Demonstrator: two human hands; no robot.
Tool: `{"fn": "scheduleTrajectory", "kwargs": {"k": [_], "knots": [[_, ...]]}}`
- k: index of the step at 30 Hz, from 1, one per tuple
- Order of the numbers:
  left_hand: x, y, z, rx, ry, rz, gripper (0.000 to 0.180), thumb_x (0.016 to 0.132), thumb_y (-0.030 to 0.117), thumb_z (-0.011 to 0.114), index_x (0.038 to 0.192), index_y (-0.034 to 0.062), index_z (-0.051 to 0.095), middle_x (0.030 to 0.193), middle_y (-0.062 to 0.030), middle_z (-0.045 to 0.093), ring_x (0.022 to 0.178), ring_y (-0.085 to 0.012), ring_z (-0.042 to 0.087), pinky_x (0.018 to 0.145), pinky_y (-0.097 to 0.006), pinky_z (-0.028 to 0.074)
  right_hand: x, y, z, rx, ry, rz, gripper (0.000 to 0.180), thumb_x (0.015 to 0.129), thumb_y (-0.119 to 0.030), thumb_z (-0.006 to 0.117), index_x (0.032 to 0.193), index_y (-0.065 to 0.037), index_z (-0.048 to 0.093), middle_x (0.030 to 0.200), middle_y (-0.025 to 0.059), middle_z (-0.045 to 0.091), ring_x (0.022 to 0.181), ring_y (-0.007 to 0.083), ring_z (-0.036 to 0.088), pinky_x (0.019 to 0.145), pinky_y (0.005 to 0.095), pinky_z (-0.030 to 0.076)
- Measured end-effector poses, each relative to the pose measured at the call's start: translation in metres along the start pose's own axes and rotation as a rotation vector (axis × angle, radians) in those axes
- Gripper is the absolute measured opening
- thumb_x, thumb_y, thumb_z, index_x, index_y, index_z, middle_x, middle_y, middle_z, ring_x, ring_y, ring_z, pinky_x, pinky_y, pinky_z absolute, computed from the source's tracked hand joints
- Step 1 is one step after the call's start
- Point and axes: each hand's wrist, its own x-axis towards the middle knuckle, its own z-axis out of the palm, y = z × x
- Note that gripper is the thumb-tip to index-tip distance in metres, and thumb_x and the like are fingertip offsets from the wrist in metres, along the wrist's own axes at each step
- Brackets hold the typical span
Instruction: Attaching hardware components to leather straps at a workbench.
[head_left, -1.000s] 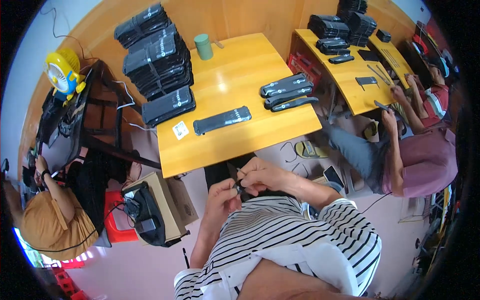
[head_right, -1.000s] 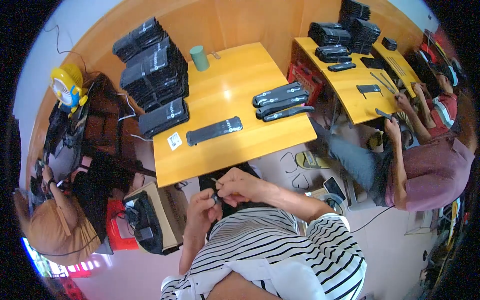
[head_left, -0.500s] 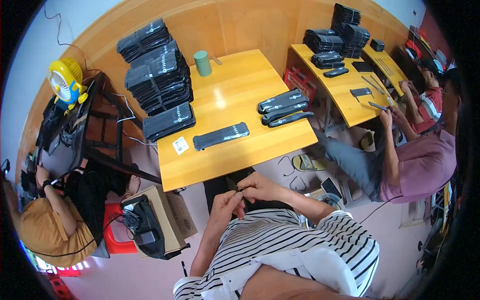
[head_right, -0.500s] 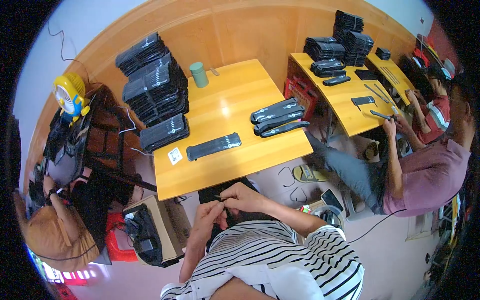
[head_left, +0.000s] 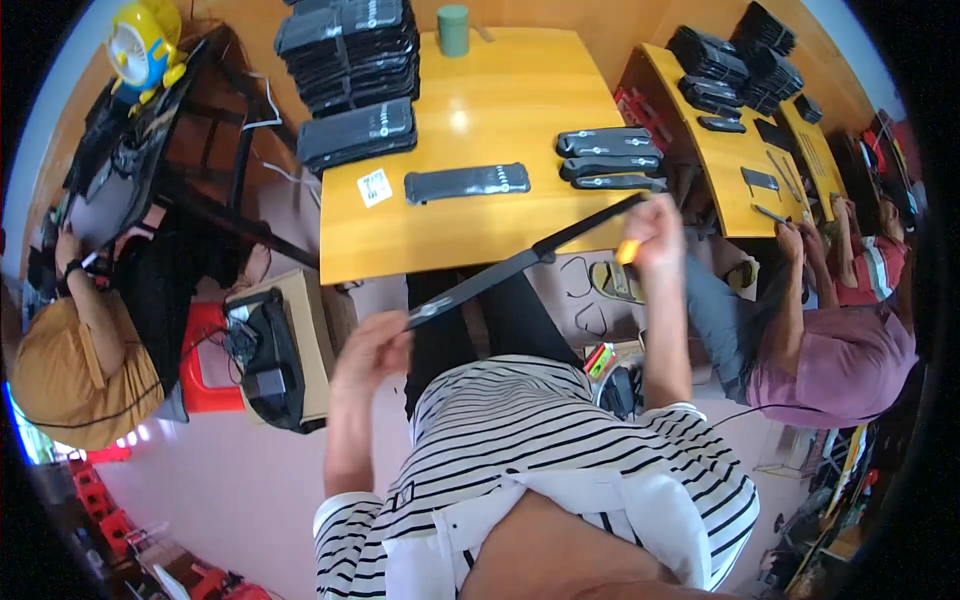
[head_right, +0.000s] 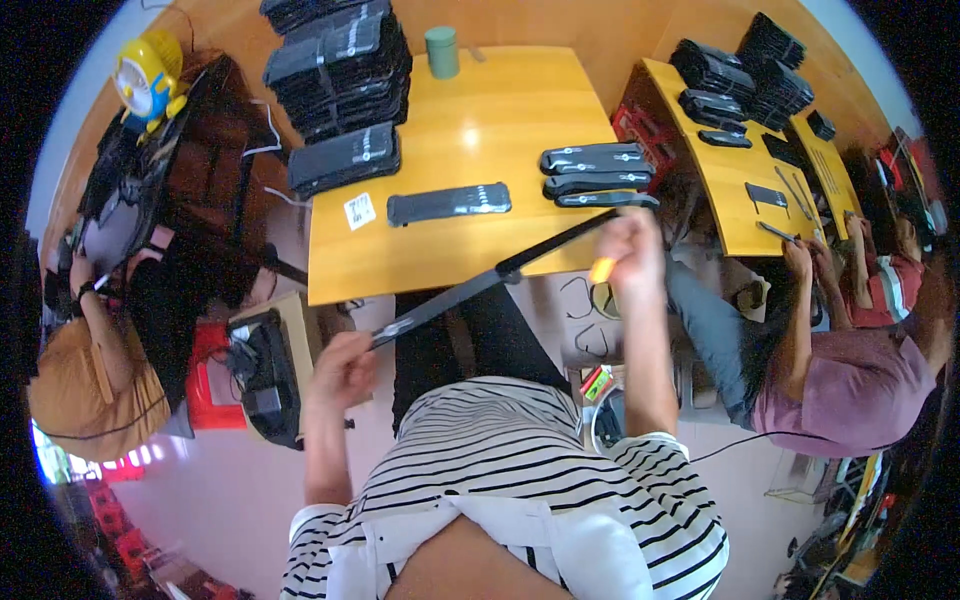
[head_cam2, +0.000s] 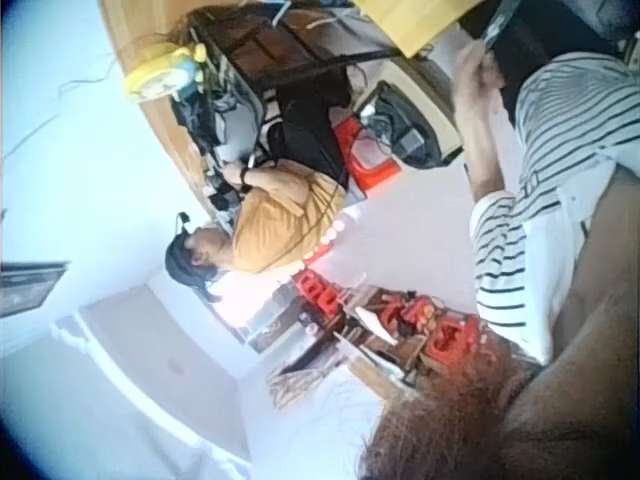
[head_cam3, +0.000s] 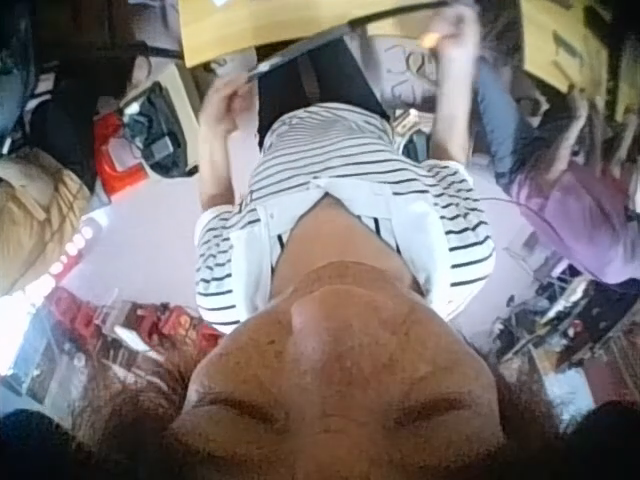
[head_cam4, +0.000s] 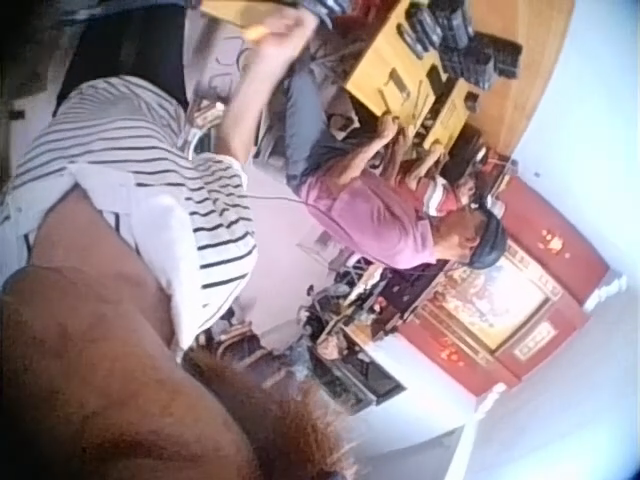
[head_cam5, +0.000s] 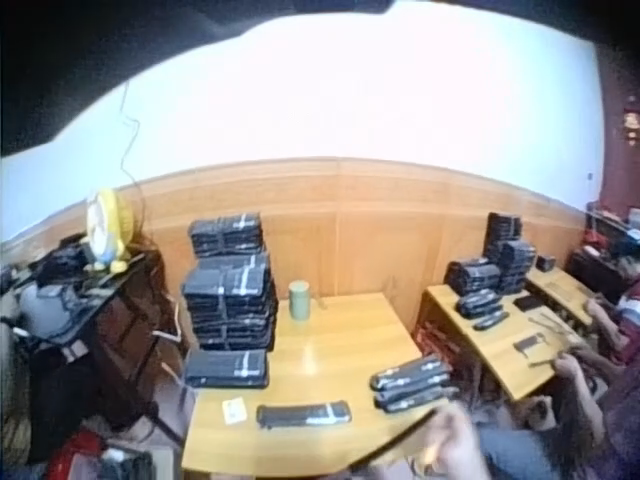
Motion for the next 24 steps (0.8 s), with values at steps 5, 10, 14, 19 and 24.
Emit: {"fn": "scheduleTrajectory", "kwargs": {"k": [5,10,14,19,24], "knots": [[-0.044,-0.002,-0.058,-0.024,-0.018,0.042,0.027,0.085,0.021,0.055,0.065,0.0064,0.046,0.049,-0.0006,0.043,0.035,-0.0089,0.039,0.033,-0.021,0.033,-0.021,-0.054,0.028,0.097,-0.104,-0.134,0.023,0.079,-0.011,0.053,0.061,-0.012,0.038,0.051,-0.0037,0.033,0.039,0.0061,0.028,0.034,0.0195,0.024],[-0.088,0.005,-0.109,-0.024,0.241,0.350,0.029,0.088,0.024,0.053,0.066,0.0094,0.040,0.050,0.0008,0.036,0.036,-0.0079,0.031,0.035,-0.023,0.031,-0.047,-0.100,0.024,-0.095,-0.205,-0.340,0.024,0.082,-0.016,0.046,0.062,-0.011,0.035,0.053,-0.0003,0.032,0.039,0.0076,0.026,0.035,0.0208,0.024],[-0.056,0.007,-0.086,-0.065,0.297,0.471,0.031,0.090,0.026,0.049,0.067,0.0099,0.038,0.052,0.0020,0.035,0.044,-0.0074,0.033,0.045,-0.023,0.039,-0.051,-0.063,0.055,-0.257,-0.341,-0.134,0.022,0.082,-0.016,0.044,0.063,-0.010,0.036,0.052,0.0014,0.035,0.034,0.0081,0.026,0.033,0.0196,0.024],[0.004,-0.016,-0.072,-0.175,0.351,0.470,0.025,0.090,0.030,0.051,0.084,0.0053,0.054,0.054,0.0059,0.034,0.045,-0.0045,0.033,0.049,-0.020,0.037,-0.064,-0.033,0.078,-0.822,-0.237,-0.336,0.022,0.077,-0.016,0.045,0.057,-0.008,0.040,0.048,0.0044,0.043,0.034,0.0061,0.029,0.033,0.0193,0.023],[0.064,-0.049,-0.069,-0.199,0.464,0.476,0.027,0.088,0.031,0.054,0.089,0.0043,0.057,0.057,0.0027,0.046,0.048,-0.0076,0.046,0.054,-0.025,0.047,-0.071,-0.030,0.078,-1.068,-0.271,-0.311,0.032,0.076,-0.028,0.052,0.055,-0.008,0.040,0.049,0.0032,0.044,0.036,0.0057,0.034,0.034,0.0189,0.024]]}}
